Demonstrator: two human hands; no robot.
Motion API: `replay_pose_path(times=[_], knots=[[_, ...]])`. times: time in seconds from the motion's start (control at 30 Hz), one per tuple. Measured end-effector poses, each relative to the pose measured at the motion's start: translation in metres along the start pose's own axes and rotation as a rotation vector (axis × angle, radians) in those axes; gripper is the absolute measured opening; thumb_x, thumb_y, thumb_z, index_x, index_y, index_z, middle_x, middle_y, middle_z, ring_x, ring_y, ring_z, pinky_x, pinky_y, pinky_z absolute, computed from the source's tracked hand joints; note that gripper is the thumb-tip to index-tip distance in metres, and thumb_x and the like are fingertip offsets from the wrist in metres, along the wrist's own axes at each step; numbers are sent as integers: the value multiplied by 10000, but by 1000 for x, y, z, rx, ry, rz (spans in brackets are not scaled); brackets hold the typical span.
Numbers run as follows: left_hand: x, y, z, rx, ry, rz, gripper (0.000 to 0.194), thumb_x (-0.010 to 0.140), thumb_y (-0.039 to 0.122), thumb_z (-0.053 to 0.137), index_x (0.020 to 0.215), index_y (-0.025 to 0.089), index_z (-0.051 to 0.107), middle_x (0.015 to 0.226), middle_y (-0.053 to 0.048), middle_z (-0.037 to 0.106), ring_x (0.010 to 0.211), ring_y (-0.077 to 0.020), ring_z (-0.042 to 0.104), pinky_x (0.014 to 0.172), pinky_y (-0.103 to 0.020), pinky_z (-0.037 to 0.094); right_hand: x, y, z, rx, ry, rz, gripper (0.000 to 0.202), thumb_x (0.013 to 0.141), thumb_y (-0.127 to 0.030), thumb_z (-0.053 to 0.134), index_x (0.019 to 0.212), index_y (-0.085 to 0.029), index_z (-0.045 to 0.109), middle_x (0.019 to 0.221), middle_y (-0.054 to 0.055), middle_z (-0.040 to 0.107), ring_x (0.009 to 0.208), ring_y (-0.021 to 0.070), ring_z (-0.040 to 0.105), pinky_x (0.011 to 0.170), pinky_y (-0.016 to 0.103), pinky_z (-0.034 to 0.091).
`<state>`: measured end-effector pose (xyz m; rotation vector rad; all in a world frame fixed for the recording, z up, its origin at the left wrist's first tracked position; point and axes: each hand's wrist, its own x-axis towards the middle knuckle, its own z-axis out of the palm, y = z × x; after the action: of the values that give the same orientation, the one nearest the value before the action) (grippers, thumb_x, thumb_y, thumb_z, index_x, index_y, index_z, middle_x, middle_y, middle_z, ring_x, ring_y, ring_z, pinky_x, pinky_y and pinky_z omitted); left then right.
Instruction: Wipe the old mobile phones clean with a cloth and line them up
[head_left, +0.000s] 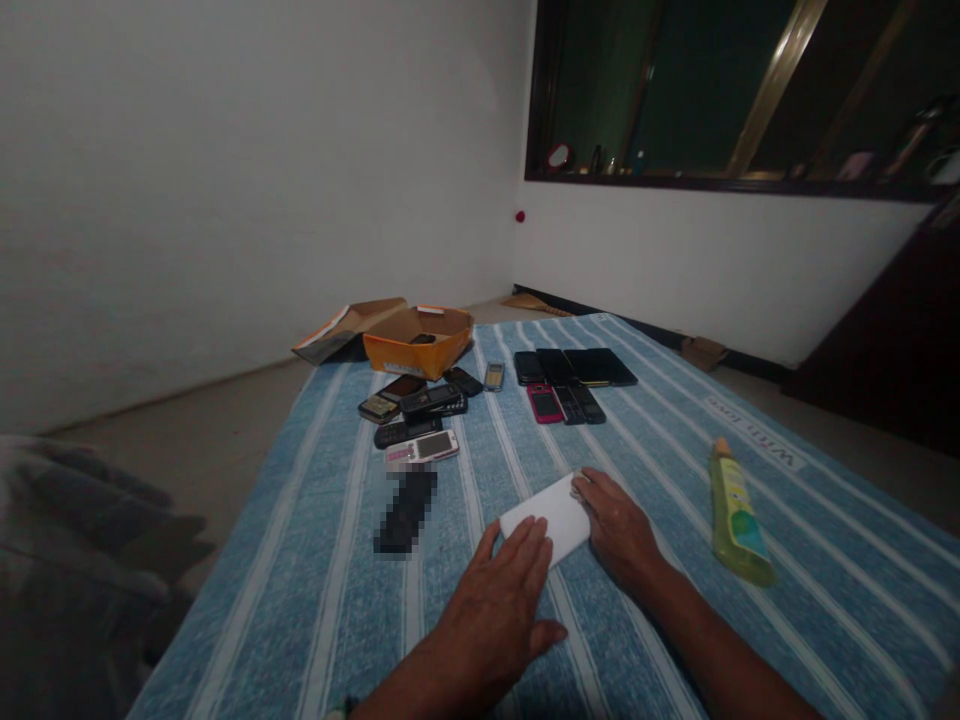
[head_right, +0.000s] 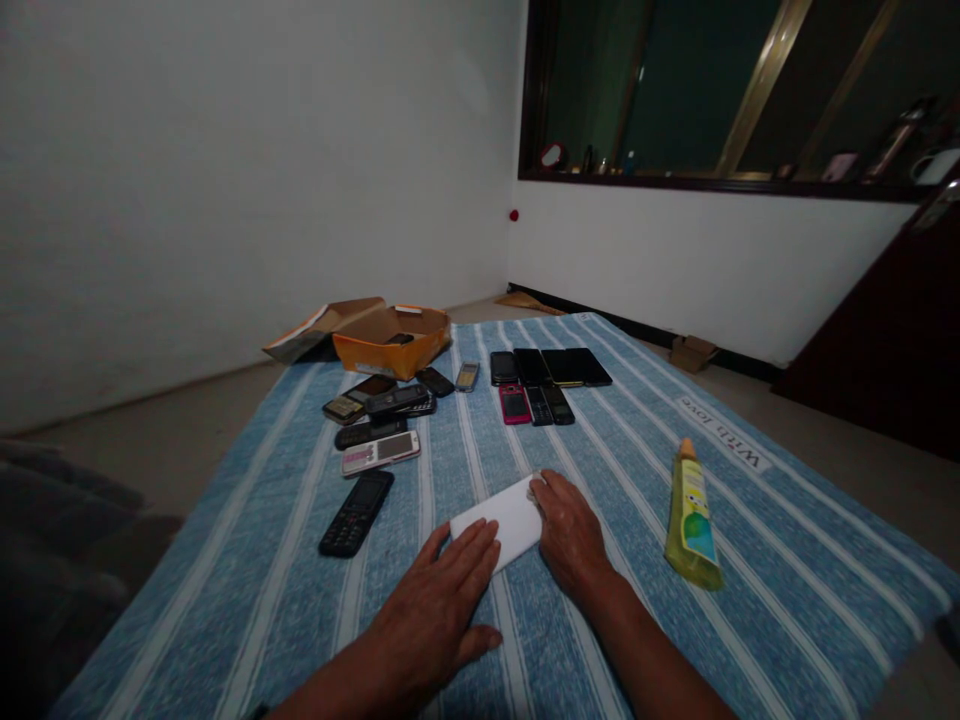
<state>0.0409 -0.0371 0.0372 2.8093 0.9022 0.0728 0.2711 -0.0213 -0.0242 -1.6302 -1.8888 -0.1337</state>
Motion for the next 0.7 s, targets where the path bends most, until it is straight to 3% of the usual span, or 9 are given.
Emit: replay_pose_path(times=[0.2,0.37,0.7], knots=[[8,2,3,-47,36,30,772,852,548,590,1457,138,343,1534,-177,304,1440,-290,254,1171,-563,199,0,1,2,-43,-9,-10,331,938,-149,401,1164,-141,644,1241,148,619,1152,233,584,995,357,475],[15,5,5,-55,43,-26,824,850,644,515,1447,99,354,1532,-216,276,1441,-308,243,1160,-602,182,-1,2,3,-53,3,-9,331,925,-133,412,1156,-155,648,1236,140,627,1150,231,588,984,357,483],[11,10,2,68,68,-199,820,793,542,655,1421,78,402,1505,-240,323,1402,-369,313,1115,-638,268,3,-7,-4,-37,-18,-7,326,944,-147,399,1160,-168,642,1227,128,632,1139,226,593,979,348,485]])
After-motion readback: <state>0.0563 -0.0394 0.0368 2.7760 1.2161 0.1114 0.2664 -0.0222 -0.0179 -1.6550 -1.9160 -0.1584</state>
